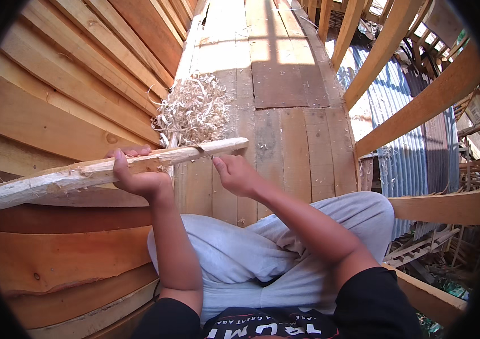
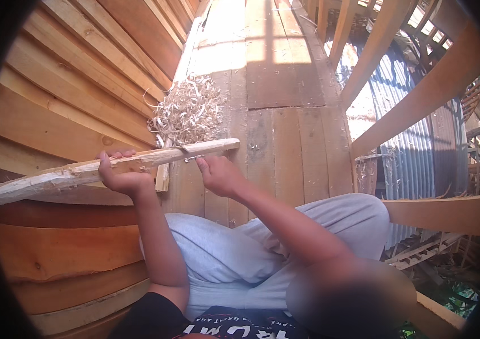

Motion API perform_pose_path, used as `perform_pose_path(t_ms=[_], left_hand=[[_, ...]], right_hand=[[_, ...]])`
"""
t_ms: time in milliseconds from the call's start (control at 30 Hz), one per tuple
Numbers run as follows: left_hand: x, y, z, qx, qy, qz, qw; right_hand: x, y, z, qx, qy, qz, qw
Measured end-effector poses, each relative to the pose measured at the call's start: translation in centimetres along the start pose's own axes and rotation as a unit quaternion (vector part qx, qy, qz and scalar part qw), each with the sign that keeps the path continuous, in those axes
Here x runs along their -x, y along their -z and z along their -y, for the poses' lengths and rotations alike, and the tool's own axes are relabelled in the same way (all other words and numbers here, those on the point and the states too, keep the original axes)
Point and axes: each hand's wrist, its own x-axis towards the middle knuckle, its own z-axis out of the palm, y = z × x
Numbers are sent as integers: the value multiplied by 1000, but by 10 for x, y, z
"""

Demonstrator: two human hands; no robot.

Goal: The person sits cross-legged on a wooden floor and uses a knife to carve a long piece of wood. They hold the wood with their left hand and repeatedly shave off thin layers with the knife in their right hand, creating wood shavings that accumulate on the floor.

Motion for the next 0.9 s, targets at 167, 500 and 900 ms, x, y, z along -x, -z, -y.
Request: perform_pose_path(t_ms=[167, 500, 900], left_hand=[[-8, 8, 3, 21, 20, -2, 1000], [-3, 4, 3, 25, 5, -1, 1000], [-7, 13, 5, 47, 18, 7, 999]], right_hand=[[0, -11, -6, 21, -3, -29, 999], [-7, 2, 24, 65, -24, -4, 998], [-8, 4, -52, 114, -160, -15, 980]])
